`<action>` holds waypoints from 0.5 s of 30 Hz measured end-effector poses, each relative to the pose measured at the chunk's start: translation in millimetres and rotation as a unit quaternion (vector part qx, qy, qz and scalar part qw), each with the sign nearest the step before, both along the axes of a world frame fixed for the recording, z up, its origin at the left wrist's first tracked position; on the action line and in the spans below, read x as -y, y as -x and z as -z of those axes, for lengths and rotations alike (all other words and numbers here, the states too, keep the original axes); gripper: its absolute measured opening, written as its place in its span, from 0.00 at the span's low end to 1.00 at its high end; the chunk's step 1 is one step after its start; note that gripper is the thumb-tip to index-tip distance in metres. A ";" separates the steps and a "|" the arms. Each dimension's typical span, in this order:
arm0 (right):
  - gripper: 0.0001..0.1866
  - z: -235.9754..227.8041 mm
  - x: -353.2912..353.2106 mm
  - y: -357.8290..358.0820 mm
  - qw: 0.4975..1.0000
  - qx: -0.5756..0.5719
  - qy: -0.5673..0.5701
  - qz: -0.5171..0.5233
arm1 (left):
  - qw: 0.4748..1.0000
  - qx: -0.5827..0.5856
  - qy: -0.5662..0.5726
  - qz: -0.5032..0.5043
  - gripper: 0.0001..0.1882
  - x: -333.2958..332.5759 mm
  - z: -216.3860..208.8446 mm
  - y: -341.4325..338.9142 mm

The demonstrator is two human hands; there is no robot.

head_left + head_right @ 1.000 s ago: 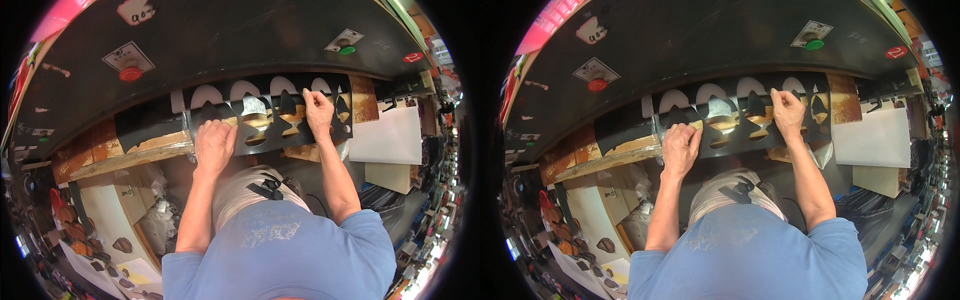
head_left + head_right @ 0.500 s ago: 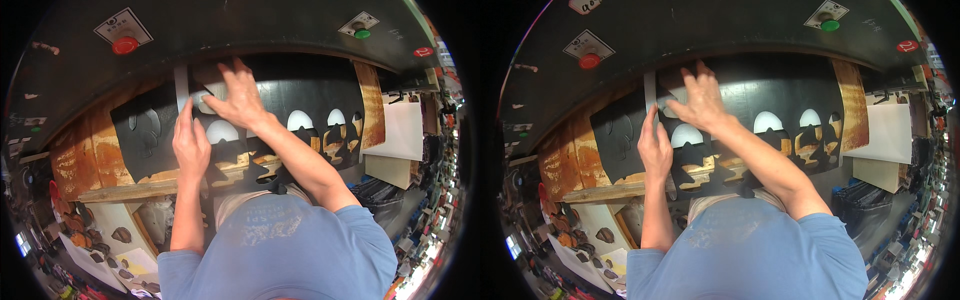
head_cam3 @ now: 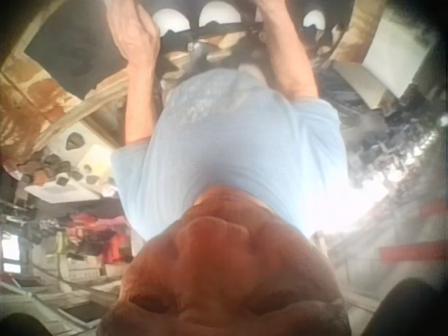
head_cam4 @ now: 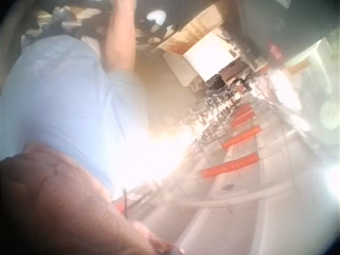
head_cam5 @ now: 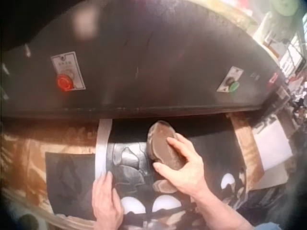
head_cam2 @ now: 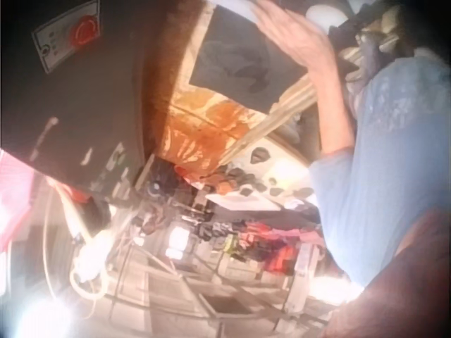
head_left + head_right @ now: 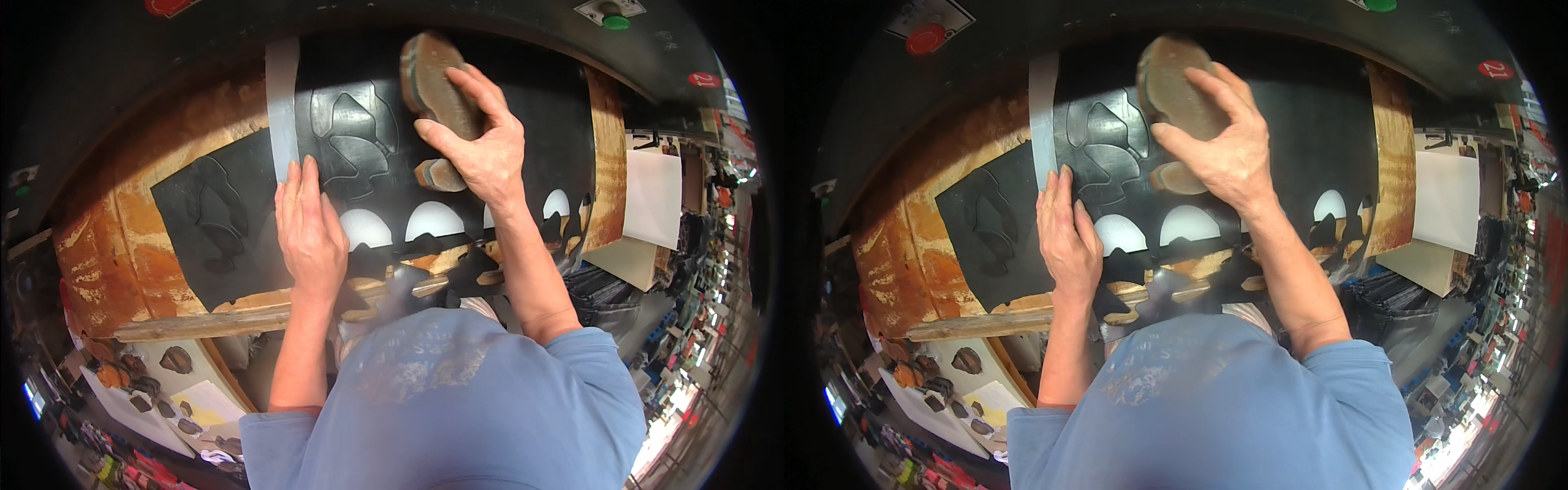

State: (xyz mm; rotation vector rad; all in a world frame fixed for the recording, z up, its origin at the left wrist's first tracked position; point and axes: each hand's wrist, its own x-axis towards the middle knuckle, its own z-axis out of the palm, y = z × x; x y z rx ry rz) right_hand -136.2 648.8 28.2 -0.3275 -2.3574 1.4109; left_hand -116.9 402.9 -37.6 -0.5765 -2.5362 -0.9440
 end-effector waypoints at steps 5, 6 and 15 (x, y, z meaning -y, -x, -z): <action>0.36 31.0 5.5 -12.7 0.981 0.021 -0.192 0.013 | 1.000 0.013 0.016 -0.002 0.29 -0.4 0.5 -2.5; 0.35 35.2 7.2 -12.6 0.980 0.018 -0.200 0.018 | 0.999 0.026 0.021 -0.005 0.29 0.2 0.6 -2.8; 0.33 36.9 12.5 -9.5 0.977 -0.018 -0.205 0.049 | 1.000 0.014 0.013 0.002 0.29 0.3 -1.7 -0.3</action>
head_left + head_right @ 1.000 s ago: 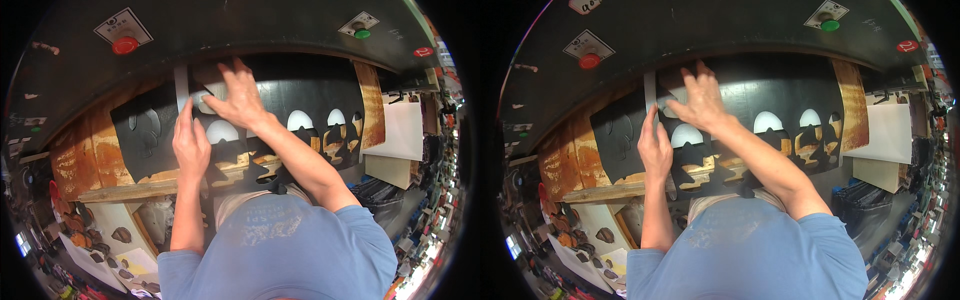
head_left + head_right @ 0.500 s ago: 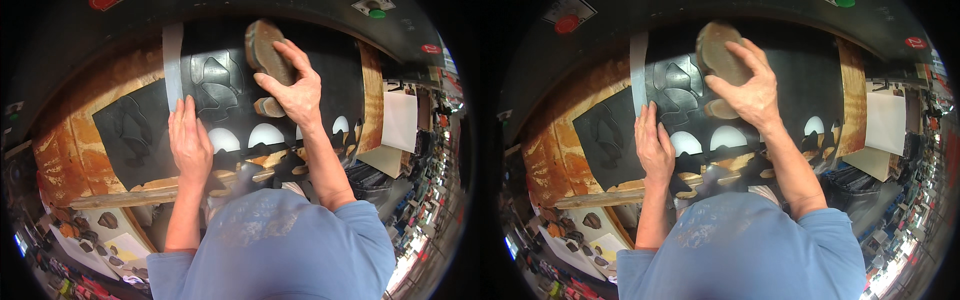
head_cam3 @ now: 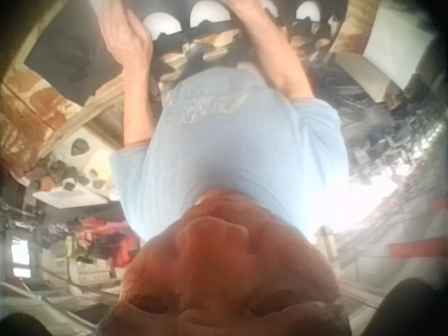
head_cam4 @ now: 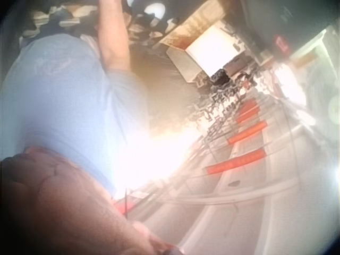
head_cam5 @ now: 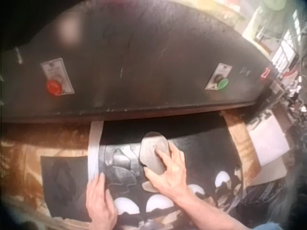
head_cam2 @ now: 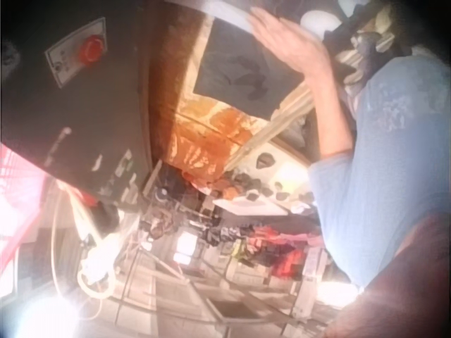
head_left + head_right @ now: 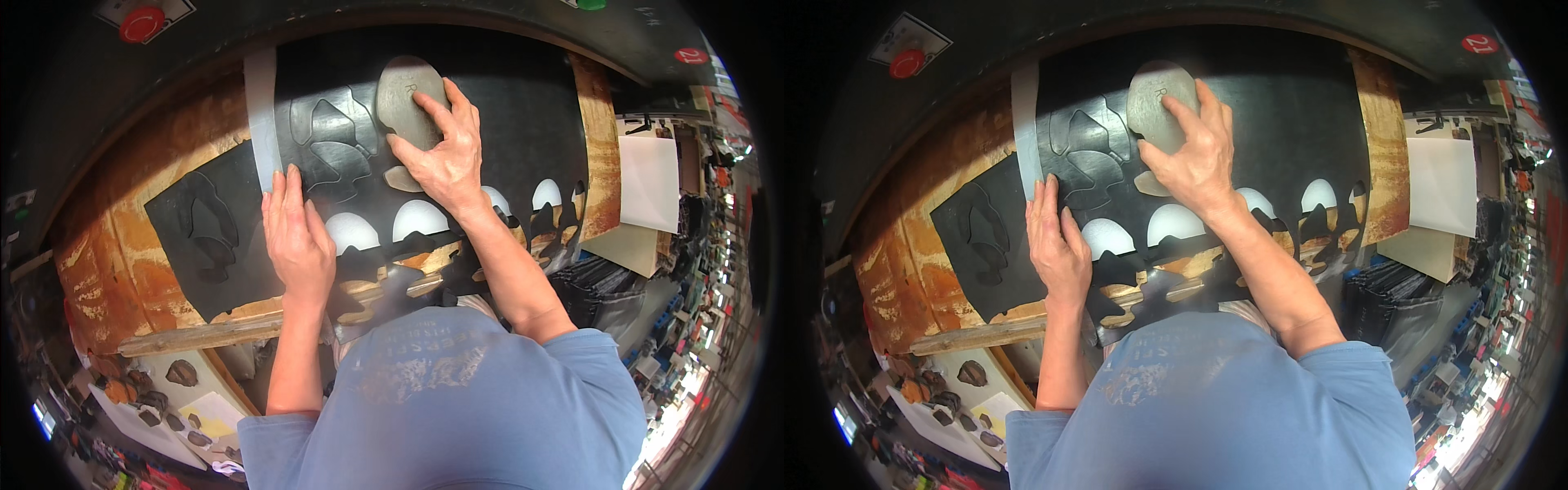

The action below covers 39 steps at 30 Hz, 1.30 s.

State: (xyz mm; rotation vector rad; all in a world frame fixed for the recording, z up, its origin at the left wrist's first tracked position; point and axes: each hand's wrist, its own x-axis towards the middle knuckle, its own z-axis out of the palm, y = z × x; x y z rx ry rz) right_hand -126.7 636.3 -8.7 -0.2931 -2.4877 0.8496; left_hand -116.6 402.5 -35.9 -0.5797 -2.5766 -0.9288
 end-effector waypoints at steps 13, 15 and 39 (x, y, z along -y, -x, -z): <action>0.36 -18.5 -18.7 -16.7 0.997 0.037 0.057 -0.030 | 0.996 0.034 -0.084 0.026 0.25 11.6 -24.3 -24.7; 0.30 -29.7 -34.2 -31.8 0.998 -0.038 0.059 -0.009 | 0.981 0.085 -0.154 0.080 0.14 17.3 -39.6 -56.9; 0.14 9.5 -102.0 -155.5 0.983 -0.073 0.165 0.045 | 0.992 -0.019 -0.062 0.106 0.05 -22.3 -9.2 -109.5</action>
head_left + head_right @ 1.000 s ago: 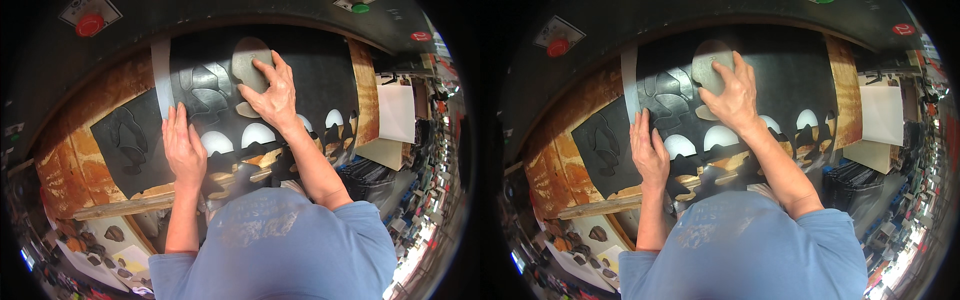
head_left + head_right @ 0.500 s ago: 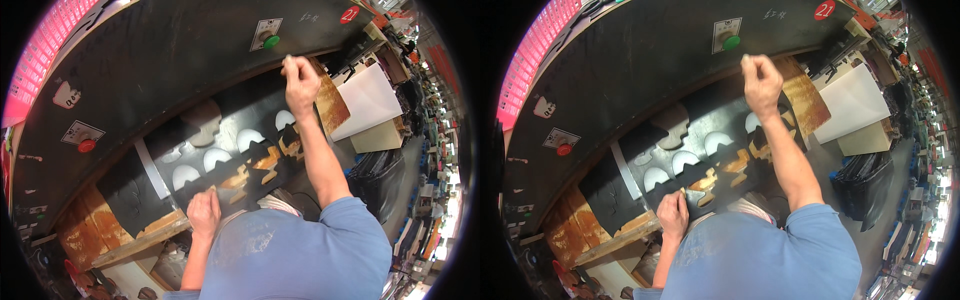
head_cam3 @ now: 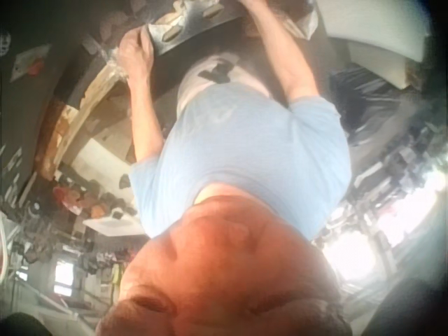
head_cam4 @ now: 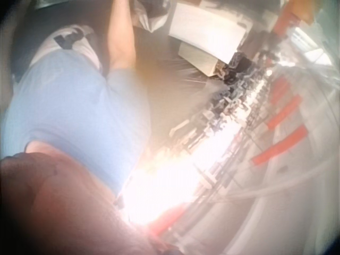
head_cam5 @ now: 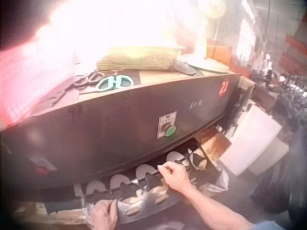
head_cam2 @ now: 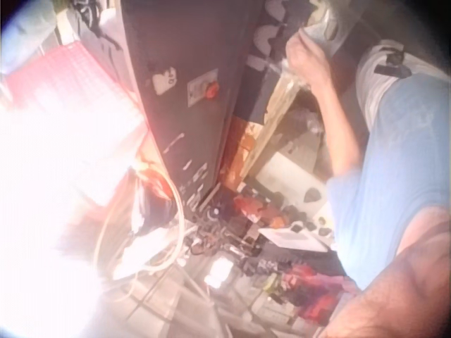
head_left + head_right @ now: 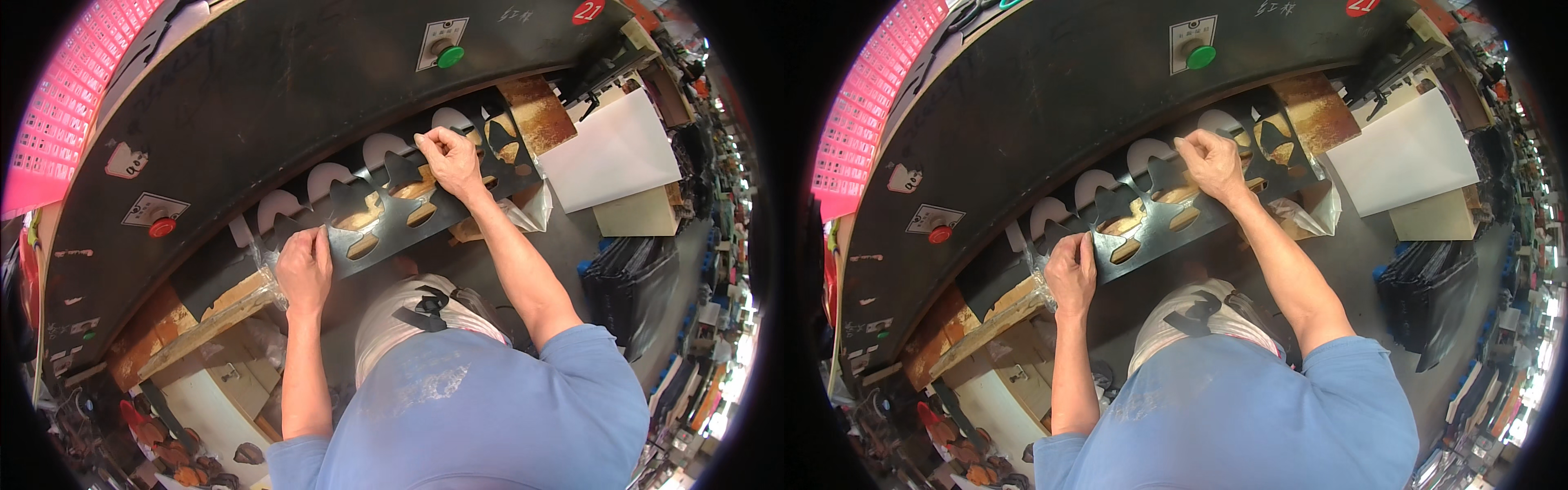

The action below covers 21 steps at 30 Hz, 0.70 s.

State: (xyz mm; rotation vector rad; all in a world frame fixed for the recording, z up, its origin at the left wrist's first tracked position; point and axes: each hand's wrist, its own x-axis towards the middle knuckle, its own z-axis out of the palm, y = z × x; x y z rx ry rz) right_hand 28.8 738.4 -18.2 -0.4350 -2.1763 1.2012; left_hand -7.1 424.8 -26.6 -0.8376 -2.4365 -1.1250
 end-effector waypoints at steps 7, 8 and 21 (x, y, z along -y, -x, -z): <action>0.13 3.3 -6.8 1.9 0.998 0.027 0.041 -0.027 | 1.000 0.005 -0.005 0.001 0.07 -4.3 -5.9 -4.6; 0.13 4.1 -6.7 1.4 0.998 0.015 0.046 -0.032 | 1.000 0.003 0.004 -0.002 0.07 -4.5 -5.7 -4.6; 0.12 -1.4 26.1 6.0 0.994 0.008 0.102 0.023 | 0.993 0.113 0.045 0.005 0.06 15.1 -3.8 -5.4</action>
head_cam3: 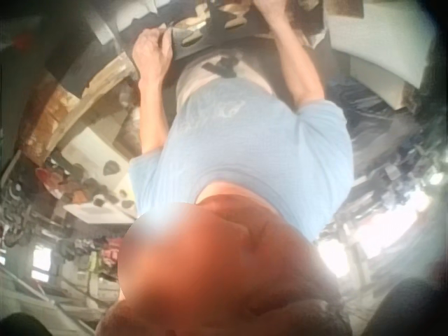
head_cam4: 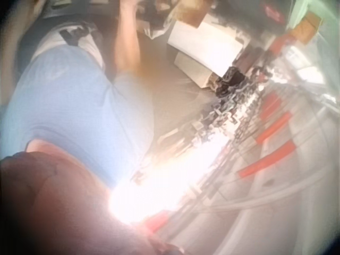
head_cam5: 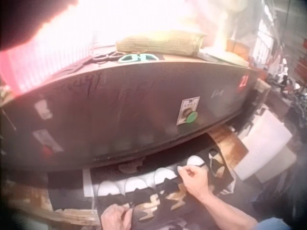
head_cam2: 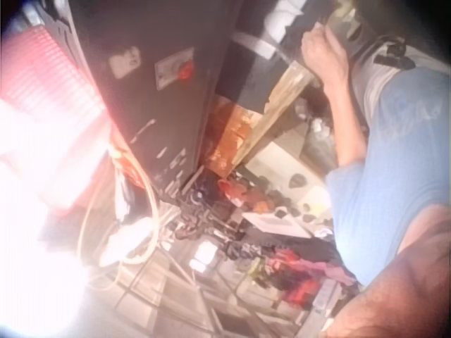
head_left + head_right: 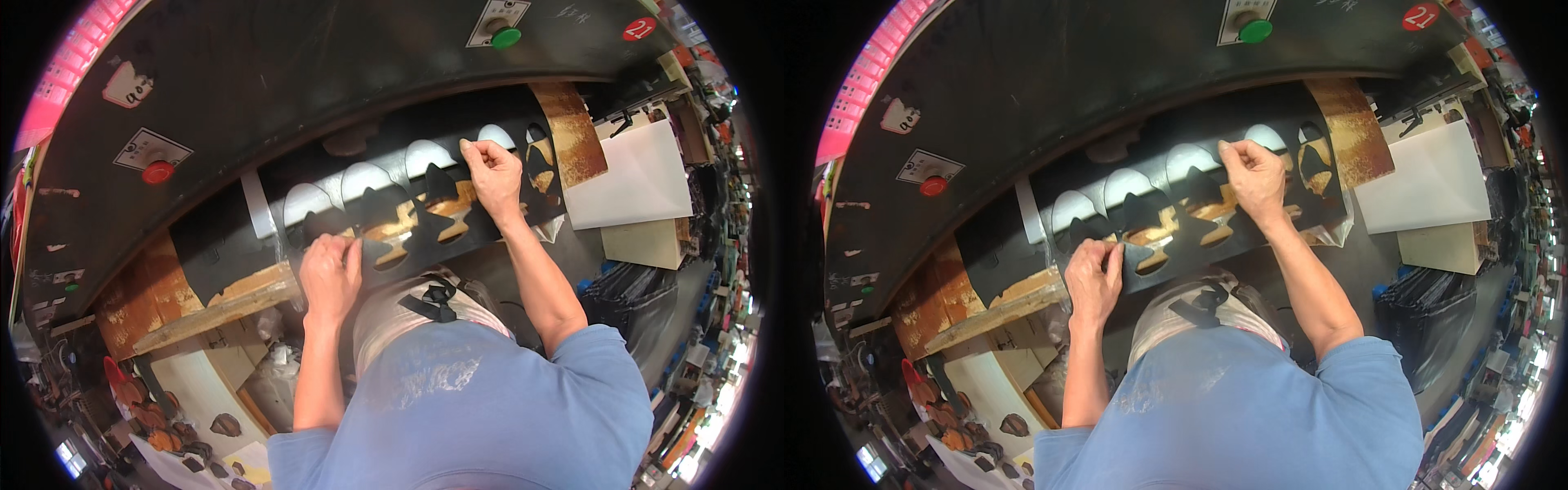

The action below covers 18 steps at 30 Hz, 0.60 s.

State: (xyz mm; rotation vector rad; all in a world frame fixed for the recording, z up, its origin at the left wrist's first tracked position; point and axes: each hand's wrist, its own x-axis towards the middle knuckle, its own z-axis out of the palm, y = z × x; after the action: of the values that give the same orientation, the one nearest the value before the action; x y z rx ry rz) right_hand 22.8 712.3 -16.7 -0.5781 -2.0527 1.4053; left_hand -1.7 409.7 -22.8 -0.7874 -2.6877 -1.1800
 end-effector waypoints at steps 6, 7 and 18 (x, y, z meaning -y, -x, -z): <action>0.31 -18.9 43.6 99.4 0.954 -0.003 -0.271 -0.124 | 0.993 0.100 0.060 0.025 0.06 1.8 -48.2 53.6; 0.37 -21.4 47.4 112.4 0.958 0.022 -0.242 -0.153 | 0.998 0.061 0.024 0.024 0.08 -8.4 -50.6 70.2; 0.37 -30.5 42.9 150.1 0.980 0.070 -0.141 -0.125 | 0.987 -0.097 0.128 0.032 0.25 -38.9 -3.0 139.9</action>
State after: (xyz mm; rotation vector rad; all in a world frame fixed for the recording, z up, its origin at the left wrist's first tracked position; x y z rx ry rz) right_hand -127.3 669.4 13.8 -0.3132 -2.4531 1.2010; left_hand -141.7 448.6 -19.8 -0.9728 -2.6971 -0.7319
